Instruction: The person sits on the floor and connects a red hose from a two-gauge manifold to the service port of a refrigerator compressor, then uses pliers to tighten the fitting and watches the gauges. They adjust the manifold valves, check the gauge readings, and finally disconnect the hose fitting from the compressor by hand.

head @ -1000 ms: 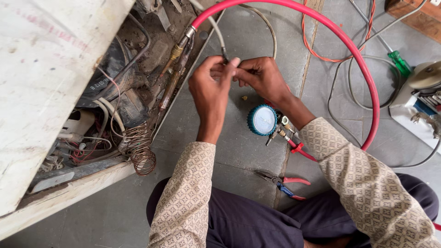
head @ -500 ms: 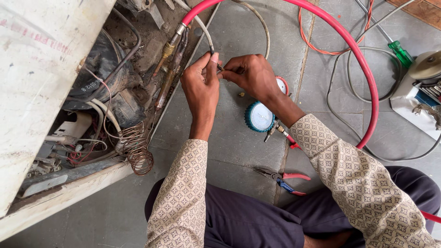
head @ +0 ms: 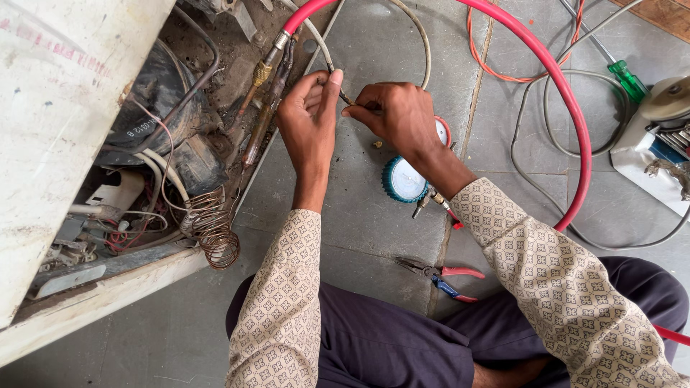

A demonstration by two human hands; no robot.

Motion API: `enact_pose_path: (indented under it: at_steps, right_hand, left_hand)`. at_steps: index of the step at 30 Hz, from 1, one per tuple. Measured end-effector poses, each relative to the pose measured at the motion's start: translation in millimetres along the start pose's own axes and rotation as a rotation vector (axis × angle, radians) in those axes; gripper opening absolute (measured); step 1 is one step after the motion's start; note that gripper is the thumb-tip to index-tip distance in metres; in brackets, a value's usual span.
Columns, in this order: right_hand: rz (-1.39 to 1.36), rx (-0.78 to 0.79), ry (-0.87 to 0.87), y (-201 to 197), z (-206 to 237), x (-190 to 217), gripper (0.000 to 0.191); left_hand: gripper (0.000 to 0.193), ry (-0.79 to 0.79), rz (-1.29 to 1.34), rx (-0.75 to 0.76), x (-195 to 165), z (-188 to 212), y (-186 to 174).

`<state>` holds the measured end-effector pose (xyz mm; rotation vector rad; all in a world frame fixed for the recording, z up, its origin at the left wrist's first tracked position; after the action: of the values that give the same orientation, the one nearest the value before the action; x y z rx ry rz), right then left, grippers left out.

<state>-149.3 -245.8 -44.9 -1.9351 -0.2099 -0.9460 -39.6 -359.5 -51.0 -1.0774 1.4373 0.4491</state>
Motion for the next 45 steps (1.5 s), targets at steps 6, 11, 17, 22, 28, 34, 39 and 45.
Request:
enact_pose_path:
  at_steps: [6,11,17,22,28,34,39,45]
  right_hand:
    - [0.185,0.004,-0.168,6.8,5.5,11.1,0.03]
    - [0.21,0.005,-0.117,8.9,7.4,12.6,0.032]
    - [0.183,-0.015,-0.096,0.9,8.7,15.2,0.031]
    - [0.189,-0.018,-0.074,-2.4,8.7,16.3,0.031]
    - [0.17,-0.035,-0.084,1.6,8.6,15.2,0.028]
    - [0.119,-0.059,-0.083,8.1,11.7,16.4,0.024]
    - [0.024,-0.053,0.023,8.8,10.2,13.3,0.027]
    - [-0.241,-0.042,0.131,5.6,13.6,11.6,0.023]
  left_hand:
    - [0.035,0.041,-0.055,-0.056,-4.0,-2.6,-2.7]
    - [0.034,-0.072,-0.12,0.033,9.9,-5.6,0.6]
    - [0.033,0.029,0.195,0.082,17.9,-8.1,6.9]
    - [0.03,0.05,0.288,0.101,19.4,-5.1,10.0]
    - [0.031,-0.015,0.271,0.142,10.3,-0.8,7.2]
    - [0.024,0.001,0.014,0.096,8.1,5.0,2.1]
    - [0.022,-0.022,0.129,0.208,16.8,-2.4,5.5]
    - [0.028,0.016,0.146,0.27,16.6,2.2,2.5]
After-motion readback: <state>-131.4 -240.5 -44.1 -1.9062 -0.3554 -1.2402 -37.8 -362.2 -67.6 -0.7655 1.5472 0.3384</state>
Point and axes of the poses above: each hand's wrist, its own z-axis away from the middle knuckle, its own y-axis out of the palm, x = y × z, the point moved 5 cm from there along -z, towards the middle knuckle, and after that the axes turned 10 degrees about -z, right-handed, at the moved point
